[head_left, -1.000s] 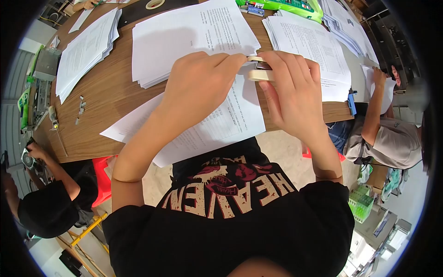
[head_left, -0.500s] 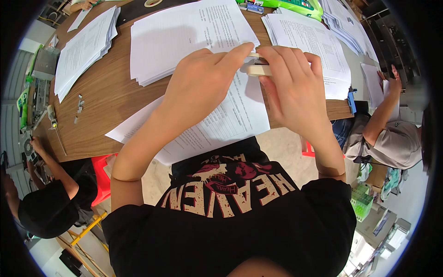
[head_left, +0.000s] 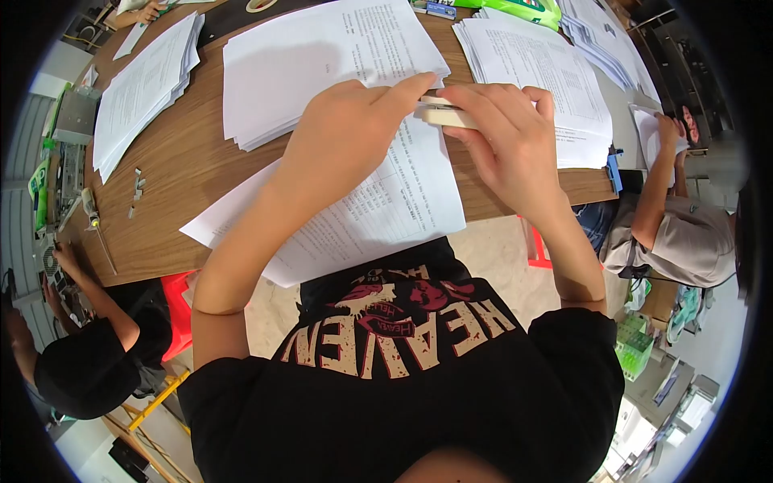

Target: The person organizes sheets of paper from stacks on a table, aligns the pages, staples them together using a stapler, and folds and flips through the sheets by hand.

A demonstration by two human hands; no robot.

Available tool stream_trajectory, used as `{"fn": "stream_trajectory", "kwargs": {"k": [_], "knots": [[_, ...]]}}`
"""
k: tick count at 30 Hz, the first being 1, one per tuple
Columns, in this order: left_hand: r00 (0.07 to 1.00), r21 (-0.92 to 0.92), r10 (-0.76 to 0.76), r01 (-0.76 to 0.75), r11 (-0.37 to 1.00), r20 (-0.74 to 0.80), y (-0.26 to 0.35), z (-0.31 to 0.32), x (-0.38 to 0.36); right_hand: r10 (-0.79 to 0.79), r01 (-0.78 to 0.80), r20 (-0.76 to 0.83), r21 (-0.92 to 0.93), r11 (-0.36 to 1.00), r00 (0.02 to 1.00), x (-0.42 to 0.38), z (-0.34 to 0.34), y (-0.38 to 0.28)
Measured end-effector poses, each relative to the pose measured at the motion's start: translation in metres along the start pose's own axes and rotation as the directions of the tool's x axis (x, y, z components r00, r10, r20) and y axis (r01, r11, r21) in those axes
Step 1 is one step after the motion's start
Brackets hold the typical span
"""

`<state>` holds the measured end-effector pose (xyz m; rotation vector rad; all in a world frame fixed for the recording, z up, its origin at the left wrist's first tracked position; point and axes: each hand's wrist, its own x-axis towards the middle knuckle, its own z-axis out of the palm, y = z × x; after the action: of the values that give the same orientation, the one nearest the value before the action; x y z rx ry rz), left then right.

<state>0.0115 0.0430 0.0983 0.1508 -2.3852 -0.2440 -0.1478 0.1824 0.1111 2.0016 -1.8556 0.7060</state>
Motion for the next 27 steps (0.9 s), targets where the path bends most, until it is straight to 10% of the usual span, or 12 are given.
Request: {"fn": "stream_trajectory", "kwargs": {"k": [7,17,20,27], "knots": [[0.959,-0.233,-0.209,0.25,0.94,0.189,-0.029,-0.002,0.001,0.327,-0.354,0.283,0.049,0.934,0.902,-0.048,0.019,0.026],[0.89,-0.432,-0.238,0.405,0.806,0.39,-0.026,-0.012,0.012,0.227,-0.249,0.103,0.425,0.87,0.968,-0.012,0.019,0.014],[0.872,-0.519,-0.214,0.442,0.731,0.441,-0.032,-0.016,0.009,0.284,-0.456,0.366,0.583,0.672,0.886,0.002,0.035,0.017],[0.636,-0.164,-0.301,0.566,0.808,0.71,-0.095,-0.125,-0.081,0.467,-0.538,0.354,0.764,0.355,0.81,0.023,0.031,0.037]]}}
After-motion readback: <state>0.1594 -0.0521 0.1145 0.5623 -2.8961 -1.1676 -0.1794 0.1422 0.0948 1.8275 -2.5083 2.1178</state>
